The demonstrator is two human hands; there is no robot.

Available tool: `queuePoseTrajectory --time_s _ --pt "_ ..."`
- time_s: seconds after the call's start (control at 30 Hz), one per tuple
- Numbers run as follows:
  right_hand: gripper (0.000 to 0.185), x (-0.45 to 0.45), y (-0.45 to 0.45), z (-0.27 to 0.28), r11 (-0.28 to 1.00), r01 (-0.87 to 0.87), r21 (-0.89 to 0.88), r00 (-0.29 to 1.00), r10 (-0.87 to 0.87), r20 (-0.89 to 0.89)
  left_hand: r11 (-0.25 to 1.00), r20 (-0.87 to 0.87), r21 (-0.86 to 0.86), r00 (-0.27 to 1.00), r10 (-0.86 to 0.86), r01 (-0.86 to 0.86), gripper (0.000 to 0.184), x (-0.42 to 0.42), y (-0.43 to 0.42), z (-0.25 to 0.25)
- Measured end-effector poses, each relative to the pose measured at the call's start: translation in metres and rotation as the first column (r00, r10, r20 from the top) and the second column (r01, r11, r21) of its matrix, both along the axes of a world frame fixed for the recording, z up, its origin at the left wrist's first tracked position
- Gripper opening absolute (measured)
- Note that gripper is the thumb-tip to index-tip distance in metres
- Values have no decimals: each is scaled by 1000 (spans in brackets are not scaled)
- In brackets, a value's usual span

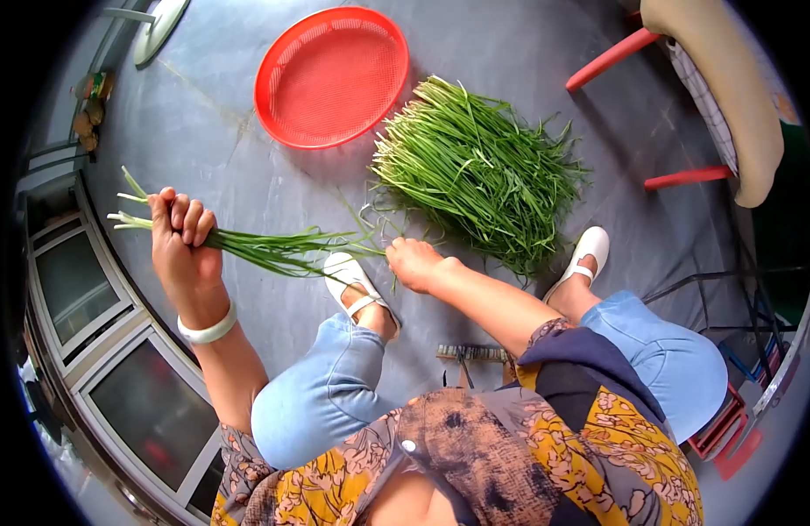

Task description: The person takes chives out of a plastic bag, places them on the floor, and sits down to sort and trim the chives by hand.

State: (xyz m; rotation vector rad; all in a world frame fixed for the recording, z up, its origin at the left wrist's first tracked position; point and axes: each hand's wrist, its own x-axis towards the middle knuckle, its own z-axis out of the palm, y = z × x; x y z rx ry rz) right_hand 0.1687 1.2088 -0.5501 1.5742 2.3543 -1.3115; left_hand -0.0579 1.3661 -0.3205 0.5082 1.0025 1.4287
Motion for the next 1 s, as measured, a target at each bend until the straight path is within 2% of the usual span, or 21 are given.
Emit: queuePoseTrajectory --time_s 0.07,0.1,0.2,0.27,0.3,0.33,0.4,0.47,0.5,0.6,0.7,0.8,0.83,0.93,1.0 --pt "27 7 22 9 973 -167 -159 986 163 -42 997 -43 -54 998 47 -49 26 4 3 -4" --pt "23 7 30 20 962 -214 -168 977 215 -12 996 -32 -81 999 32 -34 26 7 5 -8" --pt "20 13 21 8 991 -132 15 990 133 -46 989 14 -146 1000 -26 28 26 10 5 -23" --pt "20 19 18 5 995 7 96 995 3 -102 968 21 -235 996 -86 88 28 18 0 -35" --pt "20 23 19 3 988 74 134 989 -56 -133 961 93 -228 986 -137 155 31 23 -5 -44" --pt "19 30 36 12 991 132 15 981 -129 -142 942 125 -269 977 -174 202 33 28 -8 -54" --pt "21 48 70 26 990 130 53 987 -124 -102 887 236 -343 942 -238 310 33 33 -15 -73" --pt "30 55 104 57 988 152 -25 987 -150 49 857 268 -378 927 -261 351 32 35 -17 -71" --pt "33 61 116 56 983 185 -7 982 -185 31 851 267 -374 922 -281 368 30 35 -16 -68" --pt "24 61 144 28 948 255 191 965 -263 16 828 287 -400 911 -295 394 28 33 -14 -67" --pt "15 58 160 11 922 224 315 950 -278 140 810 306 -367 882 -359 457 27 26 -17 -71" --pt "14 53 167 2 961 106 257 945 -178 276 813 303 -353 879 -368 462 26 26 -19 -74" --pt "15 52 167 4 962 119 244 951 -182 252 817 299 -351 881 -366 458 26 26 -19 -75" --pt "17 56 171 16 946 274 174 932 -306 197 811 304 -352 876 -374 468 27 26 -19 -73" --pt "20 68 173 9 917 365 159 920 -382 93 808 301 -359 877 -374 467 27 28 -20 -75"
